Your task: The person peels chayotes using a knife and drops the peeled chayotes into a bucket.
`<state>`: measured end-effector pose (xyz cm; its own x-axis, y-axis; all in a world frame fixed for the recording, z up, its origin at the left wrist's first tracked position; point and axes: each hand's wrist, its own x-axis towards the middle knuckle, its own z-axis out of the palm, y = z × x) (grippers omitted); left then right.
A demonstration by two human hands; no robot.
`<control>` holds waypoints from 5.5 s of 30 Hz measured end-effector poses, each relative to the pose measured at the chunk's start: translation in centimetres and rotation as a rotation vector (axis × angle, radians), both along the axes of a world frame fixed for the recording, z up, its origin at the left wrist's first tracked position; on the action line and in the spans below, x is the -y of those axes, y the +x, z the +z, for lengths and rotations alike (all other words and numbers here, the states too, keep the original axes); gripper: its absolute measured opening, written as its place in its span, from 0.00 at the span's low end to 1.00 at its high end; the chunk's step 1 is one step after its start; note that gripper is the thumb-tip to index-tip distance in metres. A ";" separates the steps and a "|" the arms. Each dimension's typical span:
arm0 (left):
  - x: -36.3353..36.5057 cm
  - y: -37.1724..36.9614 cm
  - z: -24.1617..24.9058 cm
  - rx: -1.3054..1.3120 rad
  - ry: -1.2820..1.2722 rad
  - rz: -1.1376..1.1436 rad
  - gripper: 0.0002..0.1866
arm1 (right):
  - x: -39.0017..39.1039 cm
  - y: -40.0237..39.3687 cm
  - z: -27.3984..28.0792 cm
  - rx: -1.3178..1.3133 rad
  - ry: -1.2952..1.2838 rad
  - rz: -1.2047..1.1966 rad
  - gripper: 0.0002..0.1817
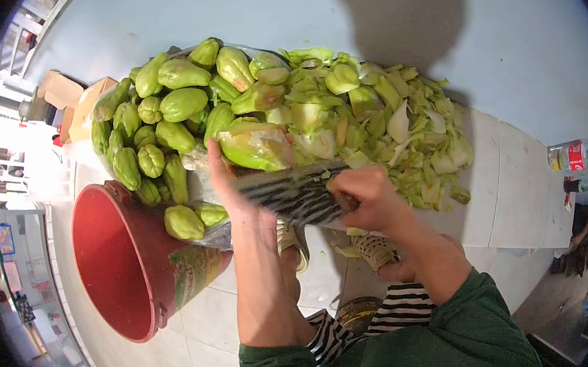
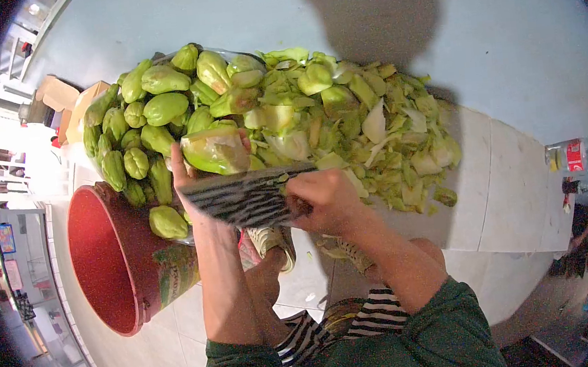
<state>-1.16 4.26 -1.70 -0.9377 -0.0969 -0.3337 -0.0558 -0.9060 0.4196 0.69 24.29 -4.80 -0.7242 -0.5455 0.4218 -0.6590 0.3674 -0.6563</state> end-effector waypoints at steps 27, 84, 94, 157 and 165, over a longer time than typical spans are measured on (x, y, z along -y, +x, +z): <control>-1.8 0.0 1.0 -0.202 -0.573 -0.274 0.50 | -0.2 -0.2 0.5 0.667 -0.566 -0.529 0.19; 0.9 0.1 -0.7 -0.346 0.017 -0.075 0.45 | 0.0 -2.7 -0.2 0.308 -0.067 -0.460 0.14; 0.0 -0.9 -1.1 -0.079 -0.114 0.103 0.38 | 1.5 -0.5 -0.1 -0.056 -0.104 -0.008 0.12; -2.4 -0.1 -1.5 -0.173 -0.399 0.215 0.29 | 3.4 -0.8 0.9 0.482 -0.179 -0.267 0.14; -1.6 -0.3 -1.0 -0.074 -0.009 0.076 0.31 | 2.7 -1.4 0.0 0.778 -0.419 -0.221 0.19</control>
